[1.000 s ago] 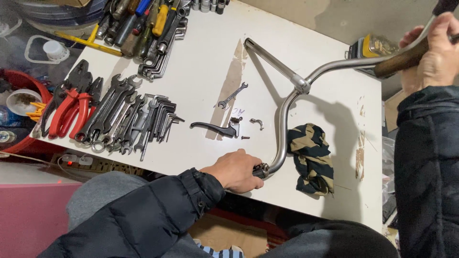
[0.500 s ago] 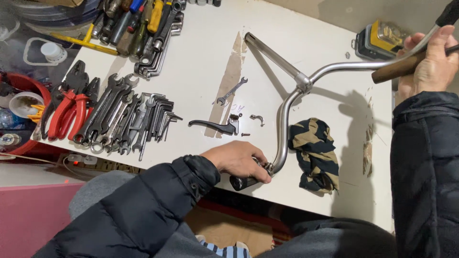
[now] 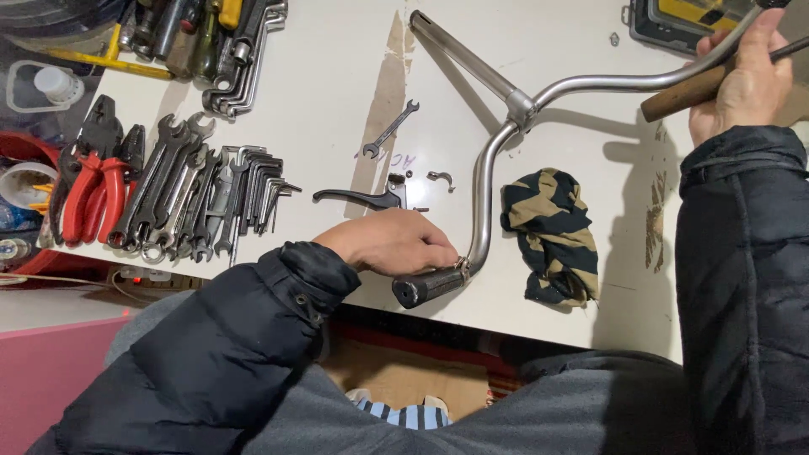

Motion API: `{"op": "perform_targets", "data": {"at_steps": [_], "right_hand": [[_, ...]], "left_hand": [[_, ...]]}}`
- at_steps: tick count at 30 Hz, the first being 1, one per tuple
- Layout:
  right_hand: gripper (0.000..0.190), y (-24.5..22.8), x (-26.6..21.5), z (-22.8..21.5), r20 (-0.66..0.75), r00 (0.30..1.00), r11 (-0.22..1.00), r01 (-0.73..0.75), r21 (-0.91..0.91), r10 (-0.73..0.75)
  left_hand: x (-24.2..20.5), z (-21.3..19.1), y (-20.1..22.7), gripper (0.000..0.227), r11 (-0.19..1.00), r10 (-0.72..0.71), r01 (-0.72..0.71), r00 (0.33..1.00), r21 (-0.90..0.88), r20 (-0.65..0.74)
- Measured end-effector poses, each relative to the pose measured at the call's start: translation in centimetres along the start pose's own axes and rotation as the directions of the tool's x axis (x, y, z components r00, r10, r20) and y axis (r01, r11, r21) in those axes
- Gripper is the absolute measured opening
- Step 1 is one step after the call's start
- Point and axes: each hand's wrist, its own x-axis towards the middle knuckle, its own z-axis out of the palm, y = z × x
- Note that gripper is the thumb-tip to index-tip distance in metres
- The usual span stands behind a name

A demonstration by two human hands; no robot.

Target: The person positions a bicycle handlebar on a workbench and uses a screwdriver to tighten a brake lever clamp. They then remove the screwdriver and wipe the handlebar with a cloth.

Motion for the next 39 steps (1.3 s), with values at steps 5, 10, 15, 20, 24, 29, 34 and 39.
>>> {"op": "perform_targets", "data": {"at_steps": [5,10,15,20,24,29,34,39], "right_hand": [[0.058,1.1,-0.7,-0.5,-0.099,0.994,0.998,-0.042,0.051,0.047],[0.059,0.1,-3.4,0.7,-0.193,0.972,0.99,-0.117,0.084,0.132],[0.066,-0.4,-4.8,1.0,-0.233,0.952,0.979,-0.184,0.092,0.2],[0.05,0.7,-4.7,-0.9,-0.18,0.974,0.99,-0.138,0.012,0.138],[0.053,0.0,-5.9,-1.5,-0.186,0.958,0.975,-0.223,-0.017,0.216],[0.065,1.2,-5.5,-5.4,-0.01,0.981,0.972,-0.192,-0.133,0.192],[0.047,-0.5,-7.1,-3.4,-0.161,0.956,0.94,-0.274,-0.202,0.245],[0.033,0.3,-8.4,-3.3,-0.222,0.949,0.945,-0.267,-0.191,0.223]], "left_hand": [[0.3,-0.1,-0.5,0.039,0.991,0.089,-0.088,0.996,0.101,-0.008],[0.7,0.1,-0.9,0.04,0.964,0.121,-0.102,0.991,0.244,-0.063],[1.0,-0.2,-1.5,0.036,0.937,0.144,-0.113,0.987,0.332,-0.068],[0.7,-0.9,-1.7,0.048,0.889,0.116,-0.074,0.991,0.451,-0.067],[-0.6,-1.5,-1.0,0.052,0.873,0.015,0.027,0.996,0.487,-0.083],[-0.2,-1.8,-1.9,0.036,0.88,0.015,0.058,0.989,0.471,-0.149],[-1.4,-2.5,-1.2,0.032,0.907,-0.014,0.091,0.983,0.41,-0.186],[-2.6,-3.0,-0.2,0.029,0.928,-0.067,0.148,0.969,0.343,-0.236]]}}
